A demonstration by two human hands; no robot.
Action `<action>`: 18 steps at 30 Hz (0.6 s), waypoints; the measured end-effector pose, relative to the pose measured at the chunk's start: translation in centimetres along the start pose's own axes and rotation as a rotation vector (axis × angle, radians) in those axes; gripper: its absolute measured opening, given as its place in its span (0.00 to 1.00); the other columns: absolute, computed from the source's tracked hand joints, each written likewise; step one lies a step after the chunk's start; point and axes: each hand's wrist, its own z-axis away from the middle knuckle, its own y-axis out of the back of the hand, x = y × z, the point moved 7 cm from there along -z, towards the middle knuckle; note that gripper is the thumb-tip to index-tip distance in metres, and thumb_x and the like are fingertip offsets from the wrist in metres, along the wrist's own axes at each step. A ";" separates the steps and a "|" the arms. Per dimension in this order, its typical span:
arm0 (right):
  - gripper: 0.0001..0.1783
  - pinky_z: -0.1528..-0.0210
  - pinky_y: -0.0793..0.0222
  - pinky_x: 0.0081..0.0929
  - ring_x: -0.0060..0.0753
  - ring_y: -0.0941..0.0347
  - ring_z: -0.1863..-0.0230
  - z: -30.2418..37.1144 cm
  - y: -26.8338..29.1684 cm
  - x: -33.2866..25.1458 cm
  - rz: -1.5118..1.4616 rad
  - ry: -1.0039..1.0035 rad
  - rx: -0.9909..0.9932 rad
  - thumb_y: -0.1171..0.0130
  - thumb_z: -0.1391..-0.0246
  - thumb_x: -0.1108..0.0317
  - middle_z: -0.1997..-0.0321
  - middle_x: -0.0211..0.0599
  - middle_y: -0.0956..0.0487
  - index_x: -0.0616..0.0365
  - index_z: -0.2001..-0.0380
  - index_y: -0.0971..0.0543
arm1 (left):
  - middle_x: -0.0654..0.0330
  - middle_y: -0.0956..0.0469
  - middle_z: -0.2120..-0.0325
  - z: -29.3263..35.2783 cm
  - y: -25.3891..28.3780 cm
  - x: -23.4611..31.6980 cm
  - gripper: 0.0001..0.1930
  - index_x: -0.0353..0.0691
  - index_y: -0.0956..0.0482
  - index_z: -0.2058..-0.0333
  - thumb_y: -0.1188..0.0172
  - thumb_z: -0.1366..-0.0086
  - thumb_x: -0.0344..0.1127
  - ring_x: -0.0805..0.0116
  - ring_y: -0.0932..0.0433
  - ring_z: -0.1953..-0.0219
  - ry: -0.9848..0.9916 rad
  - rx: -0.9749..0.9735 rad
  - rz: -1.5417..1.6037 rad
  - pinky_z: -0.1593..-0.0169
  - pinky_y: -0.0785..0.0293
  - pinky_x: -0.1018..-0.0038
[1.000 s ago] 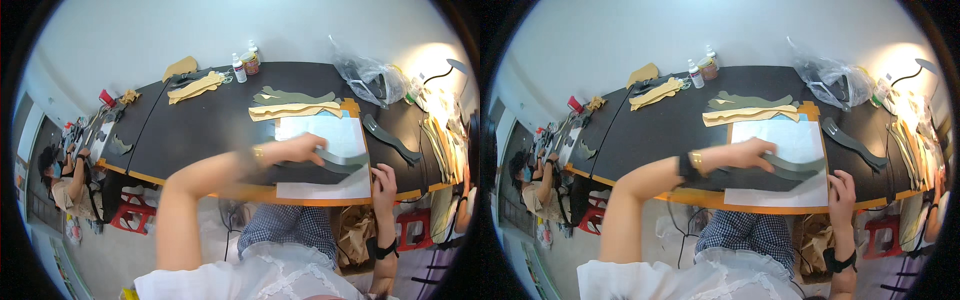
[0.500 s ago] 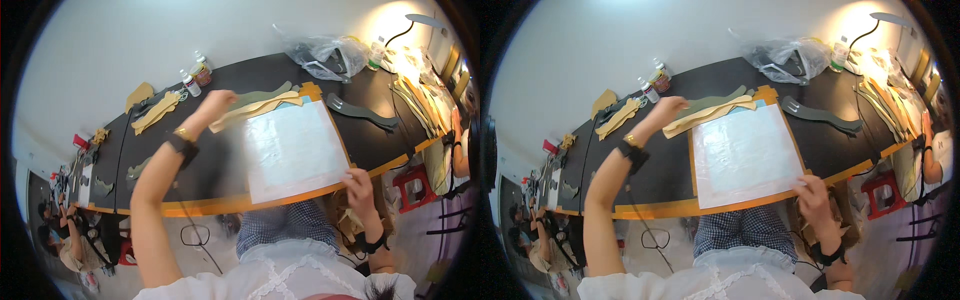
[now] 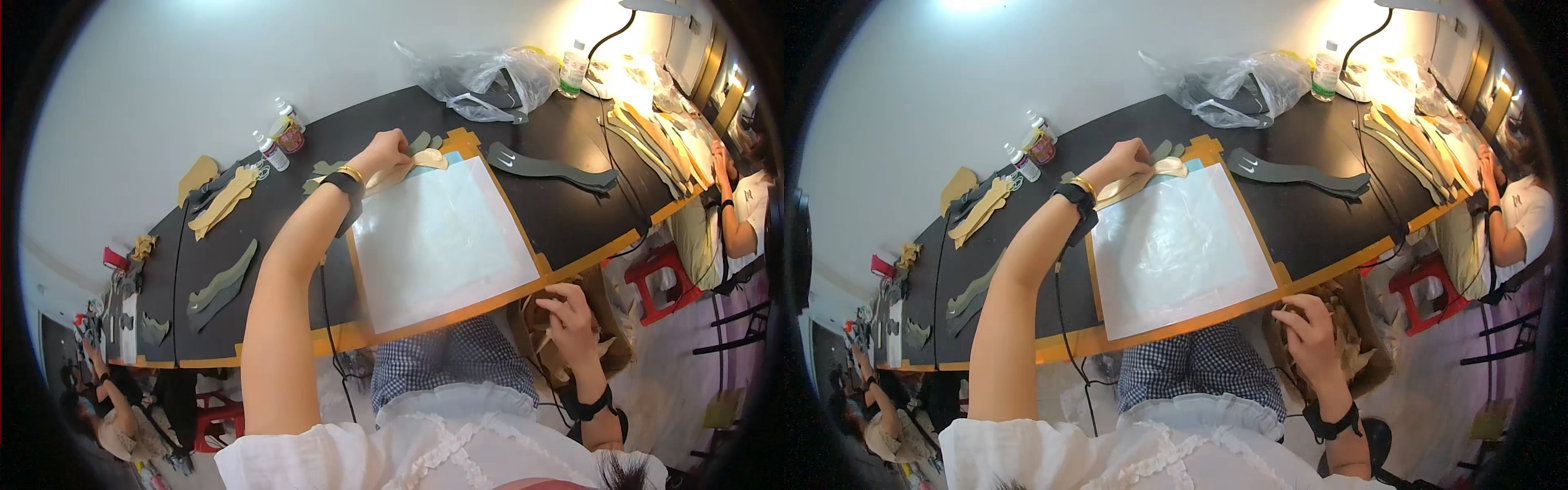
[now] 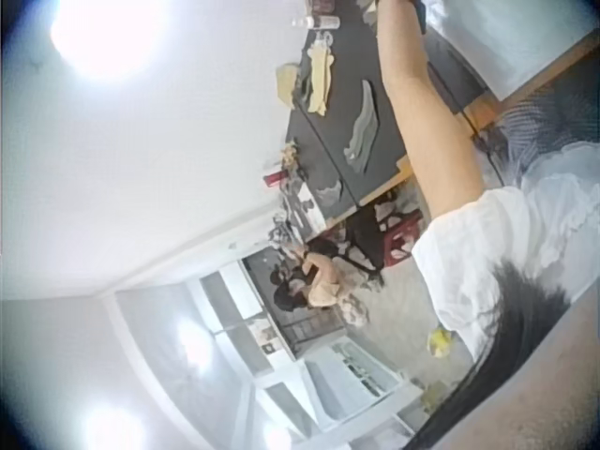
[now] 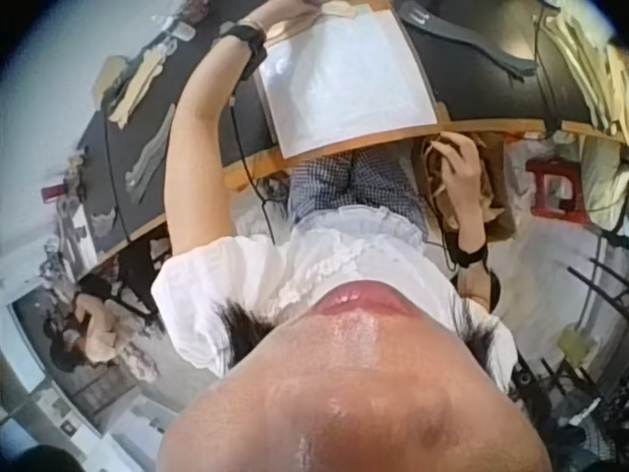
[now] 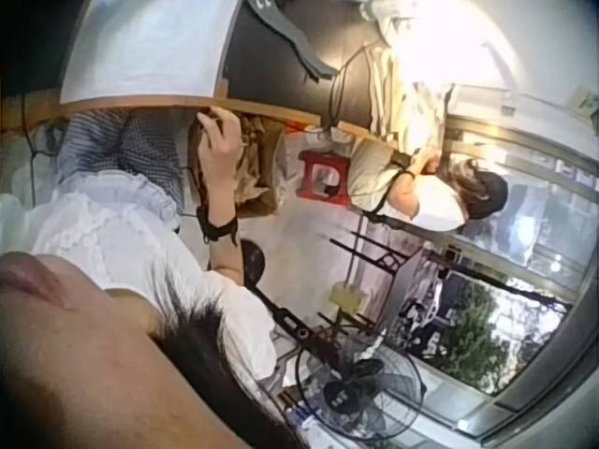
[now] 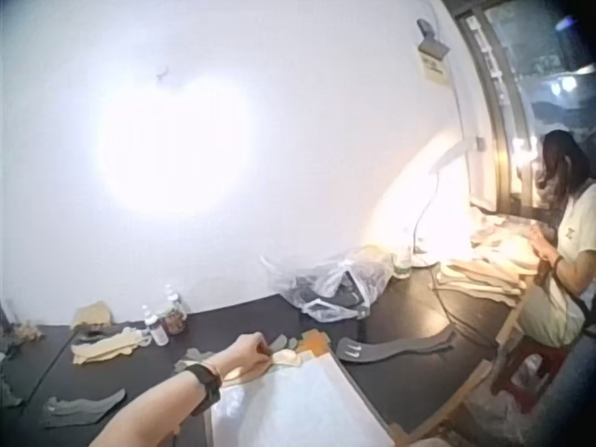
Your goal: Manually aligning and stacking leather shoe upper components on a template.
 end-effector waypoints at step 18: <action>0.16 0.49 0.29 0.38 0.46 0.26 0.53 -1.8 -2.5 -4.9 -0.088 0.253 -0.042 0.41 0.62 0.84 0.57 0.41 0.23 0.57 0.66 0.18 | 0.48 0.19 0.61 2.6 0.2 1.0 0.19 0.36 0.20 0.58 0.31 0.46 0.40 0.51 0.21 0.57 -0.014 0.187 -0.136 0.50 0.25 0.63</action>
